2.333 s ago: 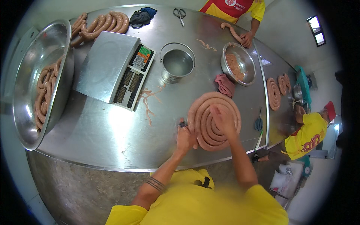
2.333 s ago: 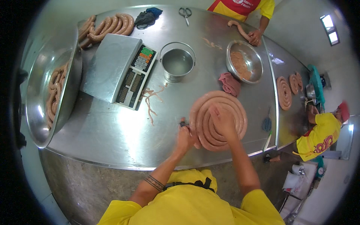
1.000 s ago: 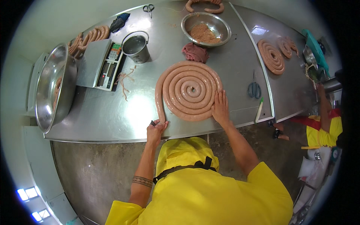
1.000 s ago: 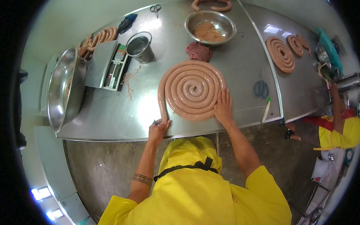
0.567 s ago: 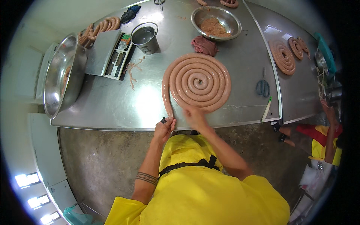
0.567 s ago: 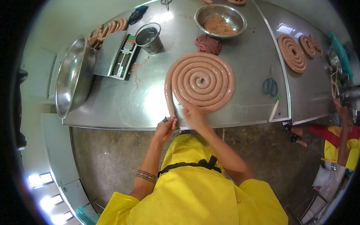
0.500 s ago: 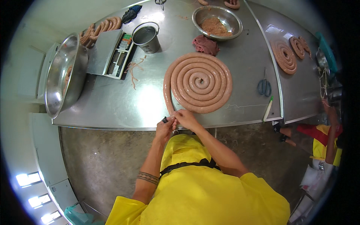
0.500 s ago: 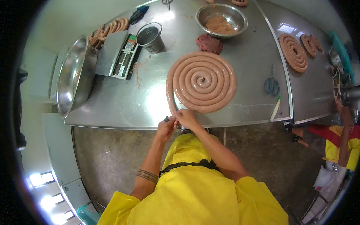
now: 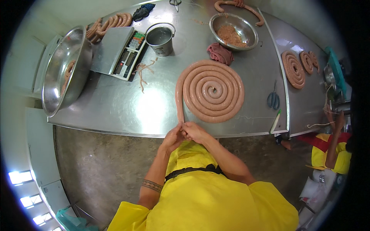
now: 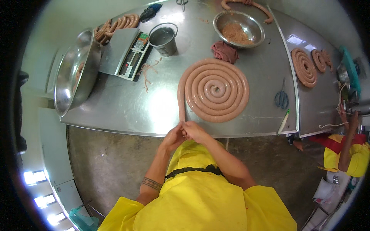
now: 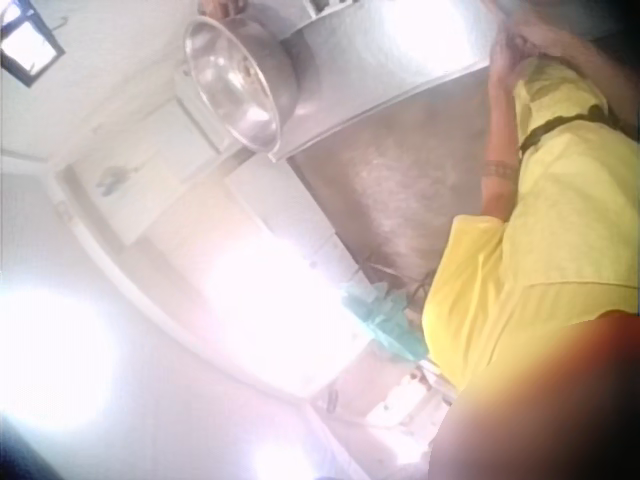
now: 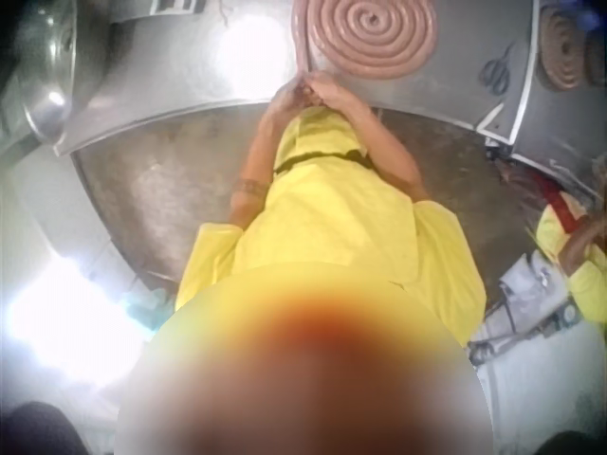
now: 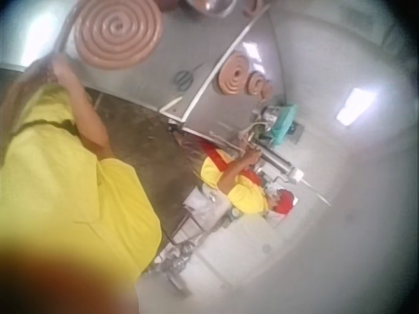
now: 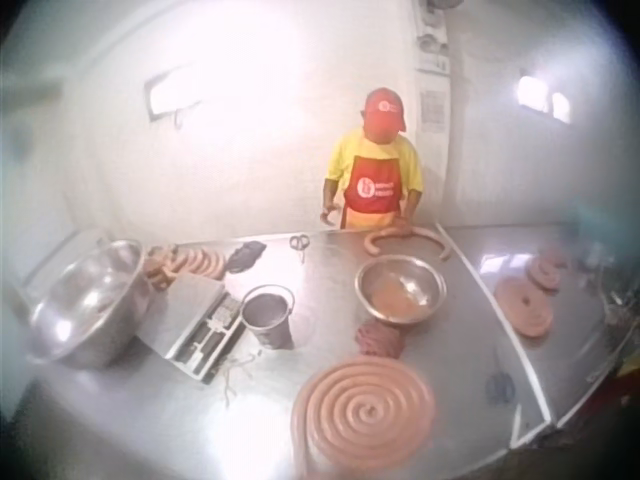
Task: The person coils a long sausage into a spiral on a stainless steel table, ties the ends with string, and uses a green tool to prick the casing. The person also weighs the sausage on a digital scale and wipes the table with a cloth.
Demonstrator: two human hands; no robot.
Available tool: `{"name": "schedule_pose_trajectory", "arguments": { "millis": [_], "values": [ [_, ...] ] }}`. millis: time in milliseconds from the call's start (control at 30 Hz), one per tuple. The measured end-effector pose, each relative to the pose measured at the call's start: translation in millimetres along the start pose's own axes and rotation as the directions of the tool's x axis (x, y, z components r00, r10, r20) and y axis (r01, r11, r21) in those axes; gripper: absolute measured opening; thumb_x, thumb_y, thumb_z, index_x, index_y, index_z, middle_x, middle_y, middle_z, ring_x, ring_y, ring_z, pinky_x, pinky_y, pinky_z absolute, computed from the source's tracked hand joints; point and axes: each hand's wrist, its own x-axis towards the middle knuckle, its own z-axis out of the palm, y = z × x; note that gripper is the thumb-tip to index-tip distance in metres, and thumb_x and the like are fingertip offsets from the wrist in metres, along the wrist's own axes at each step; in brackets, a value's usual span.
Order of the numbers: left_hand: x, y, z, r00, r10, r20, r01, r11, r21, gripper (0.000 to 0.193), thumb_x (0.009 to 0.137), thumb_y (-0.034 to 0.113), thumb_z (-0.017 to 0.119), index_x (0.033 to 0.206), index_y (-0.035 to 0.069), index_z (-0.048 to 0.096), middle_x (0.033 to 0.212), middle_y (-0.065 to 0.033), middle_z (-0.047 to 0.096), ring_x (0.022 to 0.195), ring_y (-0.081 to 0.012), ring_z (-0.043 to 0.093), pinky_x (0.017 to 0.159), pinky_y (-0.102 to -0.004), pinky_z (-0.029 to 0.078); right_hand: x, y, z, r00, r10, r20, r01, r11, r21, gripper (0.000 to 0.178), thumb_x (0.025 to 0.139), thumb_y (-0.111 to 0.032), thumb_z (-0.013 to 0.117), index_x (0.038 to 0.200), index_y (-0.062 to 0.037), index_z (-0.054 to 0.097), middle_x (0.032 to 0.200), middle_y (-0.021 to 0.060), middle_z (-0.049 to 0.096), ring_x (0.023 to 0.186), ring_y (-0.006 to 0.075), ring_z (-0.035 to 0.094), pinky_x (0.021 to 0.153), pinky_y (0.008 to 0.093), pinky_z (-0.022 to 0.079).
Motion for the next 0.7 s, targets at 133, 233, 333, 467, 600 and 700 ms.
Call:
{"name": "schedule_pose_trajectory", "arguments": {
  "millis": [133, 233, 333, 467, 600, 700],
  "values": [
    [21, -6, 18, 0.99, -0.046, 0.131, 0.057, 0.995, -0.082, 0.053, 0.107, 0.043, 0.035, 0.146, 0.007, 0.039, 0.15, -0.014, 0.043, 0.132, -0.0296, 0.048, 0.11, -0.0466, 0.041, -9, -5, 0, 0.965, -0.214, -0.151, 0.13, 0.891, -0.435, 0.029, 0.097, -0.022, 0.046, 0.093, 0.003, 0.061, 0.077, 0.0084, 0.059, 0.071, 0.0173, 0.058, 0.057, 0.0331, 0.045],
    [34, -2, 25, 0.971, -0.055, 0.232, 0.093, 0.984, -0.153, 0.057, 0.106, 0.047, 0.037, 0.146, 0.006, 0.041, 0.149, -0.0157, 0.044, 0.131, -0.0305, 0.048, 0.111, -0.0465, 0.04, -17, -19, 2, 0.985, -0.133, -0.114, 0.064, 0.878, -0.474, 0.028, 0.098, -0.022, 0.045, 0.09, 0.0015, 0.057, 0.073, 0.0053, 0.053, 0.06, 0.0139, 0.05, 0.05, 0.0307, 0.039],
    [43, 11, 19, 0.955, -0.088, 0.284, 0.144, 0.973, -0.18, 0.063, 0.104, 0.053, 0.035, 0.142, 0.003, 0.045, 0.146, -0.018, 0.047, 0.13, -0.0305, 0.05, 0.108, -0.0452, 0.043, -18, -38, 16, 0.976, -0.191, -0.1, 0.125, 0.877, -0.464, 0.033, 0.096, -0.024, 0.045, 0.088, 0.004, 0.06, 0.078, 0.0098, 0.059, 0.061, 0.0174, 0.055, 0.053, 0.0347, 0.042],
    [59, 44, 5, 0.973, -0.153, 0.174, 0.16, 0.987, -0.025, 0.069, 0.103, 0.058, 0.03, 0.123, -0.002, 0.058, 0.133, -0.0213, 0.058, 0.119, -0.0299, 0.058, 0.099, -0.0421, 0.051, -7, -64, 41, 0.959, -0.192, -0.211, 0.072, 0.878, -0.472, 0.036, 0.095, -0.026, 0.045, 0.082, 0.0045, 0.061, 0.074, 0.0131, 0.063, 0.061, 0.0218, 0.059, 0.057, 0.0399, 0.044],
    [91, 98, -1, 0.994, -0.087, 0.06, 0.08, 0.992, 0.101, 0.065, 0.103, 0.057, 0.037, 0.09, 0.0, 0.066, 0.106, -0.0201, 0.069, 0.094, -0.028, 0.067, 0.084, -0.0408, 0.058, 6, -91, 52, 0.929, -0.35, -0.122, 0.208, 0.764, -0.611, 0.035, 0.093, -0.026, 0.047, 0.082, 0.006, 0.058, 0.066, 0.0197, 0.056, 0.064, 0.0266, 0.06, 0.06, 0.0433, 0.044],
    [118, 139, -8, 0.998, 0.029, 0.055, -0.033, 0.997, 0.075, 0.064, 0.103, 0.057, 0.038, 0.081, 0.002, 0.063, 0.099, -0.0173, 0.07, 0.082, -0.0242, 0.068, 0.075, -0.0369, 0.059, 19, -99, 54, 0.892, -0.442, -0.098, 0.263, 0.682, -0.683, 0.034, 0.091, -0.025, 0.048, 0.082, 0.0074, 0.056, 0.069, 0.0267, 0.054, 0.067, 0.0331, 0.06, 0.064, 0.0461, 0.044]
  ]
}}
